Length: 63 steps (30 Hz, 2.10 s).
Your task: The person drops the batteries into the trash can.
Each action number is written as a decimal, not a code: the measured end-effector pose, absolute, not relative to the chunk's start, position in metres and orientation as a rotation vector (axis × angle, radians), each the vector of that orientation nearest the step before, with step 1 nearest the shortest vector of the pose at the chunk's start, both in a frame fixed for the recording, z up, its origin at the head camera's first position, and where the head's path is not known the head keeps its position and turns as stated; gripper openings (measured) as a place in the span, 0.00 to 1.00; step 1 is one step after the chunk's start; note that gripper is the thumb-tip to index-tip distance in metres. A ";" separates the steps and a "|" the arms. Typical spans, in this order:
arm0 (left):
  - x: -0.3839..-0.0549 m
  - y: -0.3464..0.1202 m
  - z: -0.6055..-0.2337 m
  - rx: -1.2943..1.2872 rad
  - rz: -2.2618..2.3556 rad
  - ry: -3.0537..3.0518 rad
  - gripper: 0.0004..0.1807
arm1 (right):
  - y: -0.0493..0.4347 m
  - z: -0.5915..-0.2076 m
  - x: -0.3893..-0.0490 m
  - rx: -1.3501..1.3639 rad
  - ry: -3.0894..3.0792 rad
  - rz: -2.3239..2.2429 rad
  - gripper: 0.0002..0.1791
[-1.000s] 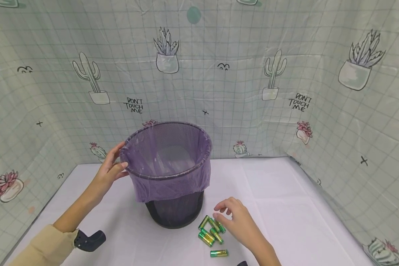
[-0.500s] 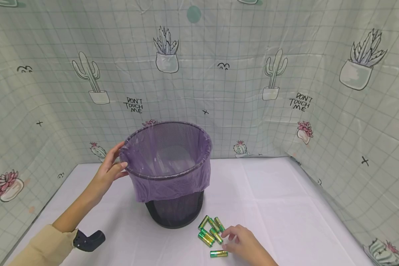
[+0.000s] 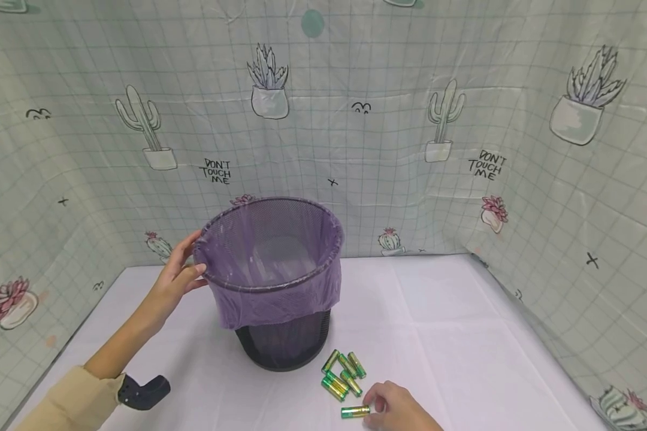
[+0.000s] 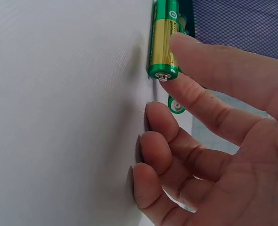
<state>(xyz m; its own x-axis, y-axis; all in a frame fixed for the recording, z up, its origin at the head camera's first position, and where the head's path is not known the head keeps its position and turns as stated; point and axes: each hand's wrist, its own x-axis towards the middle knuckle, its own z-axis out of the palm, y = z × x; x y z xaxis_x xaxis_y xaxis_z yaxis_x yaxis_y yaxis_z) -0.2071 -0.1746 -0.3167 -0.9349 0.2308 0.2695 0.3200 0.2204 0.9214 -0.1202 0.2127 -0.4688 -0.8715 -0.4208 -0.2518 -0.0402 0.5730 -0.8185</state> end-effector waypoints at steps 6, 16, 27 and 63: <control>-0.206 -0.174 -0.317 -0.535 -1.834 -2.400 0.36 | 0.213 -0.470 -0.123 -0.420 2.393 -1.230 0.10; -0.207 -0.174 -0.316 -0.533 -1.843 -2.391 0.36 | 0.216 -0.471 -0.128 -0.535 2.398 -1.223 0.08; -0.206 -0.173 -0.316 -0.531 -1.831 -2.386 0.36 | 0.217 -0.469 -0.129 -0.555 2.431 -1.151 0.06; -0.207 -0.173 -0.317 -0.530 -1.831 -2.378 0.36 | 0.193 -0.408 -0.135 -1.002 2.876 -1.283 0.03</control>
